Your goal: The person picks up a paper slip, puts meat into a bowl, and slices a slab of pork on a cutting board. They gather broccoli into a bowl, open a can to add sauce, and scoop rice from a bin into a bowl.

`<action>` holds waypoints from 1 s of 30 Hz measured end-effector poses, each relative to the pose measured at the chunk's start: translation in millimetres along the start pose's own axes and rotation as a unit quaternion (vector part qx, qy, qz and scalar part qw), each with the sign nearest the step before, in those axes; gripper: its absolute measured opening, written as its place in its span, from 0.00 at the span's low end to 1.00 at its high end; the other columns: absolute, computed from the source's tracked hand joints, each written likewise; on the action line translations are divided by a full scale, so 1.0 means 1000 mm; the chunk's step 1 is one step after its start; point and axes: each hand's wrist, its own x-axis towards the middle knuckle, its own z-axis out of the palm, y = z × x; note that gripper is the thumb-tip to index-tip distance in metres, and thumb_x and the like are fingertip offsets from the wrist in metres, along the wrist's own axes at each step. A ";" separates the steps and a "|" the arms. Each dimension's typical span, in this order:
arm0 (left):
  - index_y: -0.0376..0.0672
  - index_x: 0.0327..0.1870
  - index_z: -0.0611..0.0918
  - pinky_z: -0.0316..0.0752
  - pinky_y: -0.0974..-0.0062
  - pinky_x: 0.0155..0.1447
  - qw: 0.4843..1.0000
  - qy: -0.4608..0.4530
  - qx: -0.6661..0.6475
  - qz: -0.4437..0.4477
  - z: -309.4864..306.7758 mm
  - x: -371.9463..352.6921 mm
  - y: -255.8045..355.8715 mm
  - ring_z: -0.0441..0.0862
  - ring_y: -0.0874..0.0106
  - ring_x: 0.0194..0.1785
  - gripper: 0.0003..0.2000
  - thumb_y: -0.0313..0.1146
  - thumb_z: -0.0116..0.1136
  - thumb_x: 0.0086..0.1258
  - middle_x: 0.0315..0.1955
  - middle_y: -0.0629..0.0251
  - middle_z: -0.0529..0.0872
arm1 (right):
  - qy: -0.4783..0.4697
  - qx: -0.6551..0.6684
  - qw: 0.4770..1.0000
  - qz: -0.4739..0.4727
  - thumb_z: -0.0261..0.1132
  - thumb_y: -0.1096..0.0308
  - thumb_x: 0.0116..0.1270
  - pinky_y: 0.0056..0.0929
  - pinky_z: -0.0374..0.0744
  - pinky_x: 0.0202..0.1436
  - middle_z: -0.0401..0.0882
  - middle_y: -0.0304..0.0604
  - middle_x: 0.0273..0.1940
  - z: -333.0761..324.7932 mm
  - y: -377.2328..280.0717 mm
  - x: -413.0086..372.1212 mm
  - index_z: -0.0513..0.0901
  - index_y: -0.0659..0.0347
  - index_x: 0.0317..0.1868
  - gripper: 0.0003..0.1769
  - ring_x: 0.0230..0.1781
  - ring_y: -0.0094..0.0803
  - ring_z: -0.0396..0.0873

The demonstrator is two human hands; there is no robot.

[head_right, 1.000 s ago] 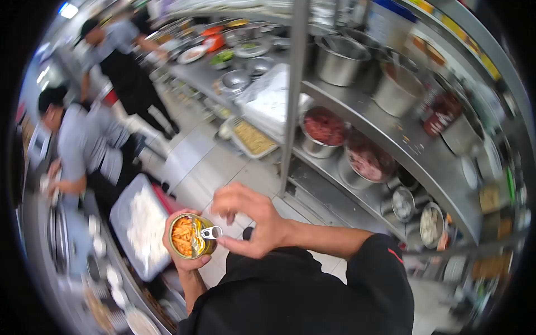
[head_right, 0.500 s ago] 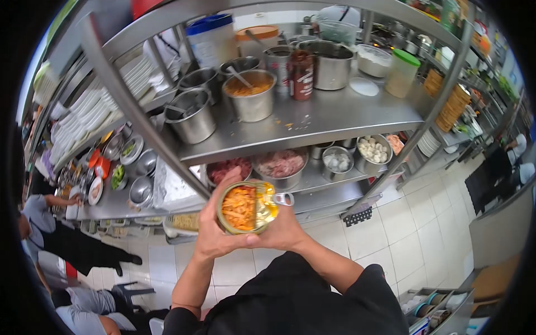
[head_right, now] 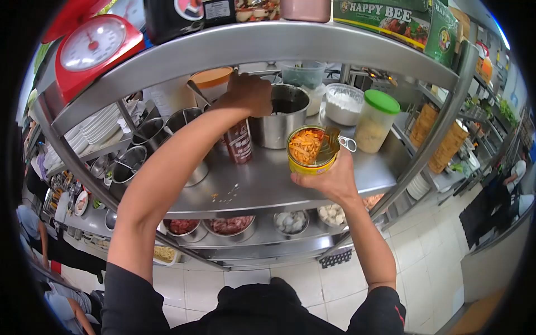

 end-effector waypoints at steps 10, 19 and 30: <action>0.34 0.37 0.83 0.74 0.60 0.50 0.997 -0.058 -0.005 -0.045 0.032 0.043 -0.011 0.80 0.54 0.46 0.15 0.29 0.52 0.49 0.40 0.46 0.83 | 0.014 0.019 0.999 0.041 0.77 0.71 0.35 0.26 0.77 0.45 0.82 0.39 0.36 -0.033 0.049 0.032 0.78 0.64 0.40 0.27 0.36 0.25 0.79; 0.34 0.31 0.83 0.73 0.58 0.46 0.997 0.022 -0.065 0.018 0.021 0.045 -0.004 0.80 0.52 0.38 0.11 0.27 0.51 0.50 0.30 0.47 0.82 | -0.009 0.010 0.998 0.063 0.77 0.70 0.35 0.26 0.77 0.46 0.82 0.40 0.37 -0.047 0.056 0.051 0.79 0.64 0.40 0.27 0.37 0.26 0.79; 0.37 0.33 0.83 0.73 0.66 0.39 0.957 0.002 -0.264 -0.124 0.029 0.032 -0.037 0.78 0.66 0.32 0.09 0.31 0.57 0.55 0.27 0.57 0.83 | -0.033 0.022 0.995 0.093 0.77 0.69 0.35 0.27 0.77 0.47 0.82 0.42 0.39 -0.046 0.075 0.061 0.77 0.65 0.42 0.29 0.38 0.27 0.79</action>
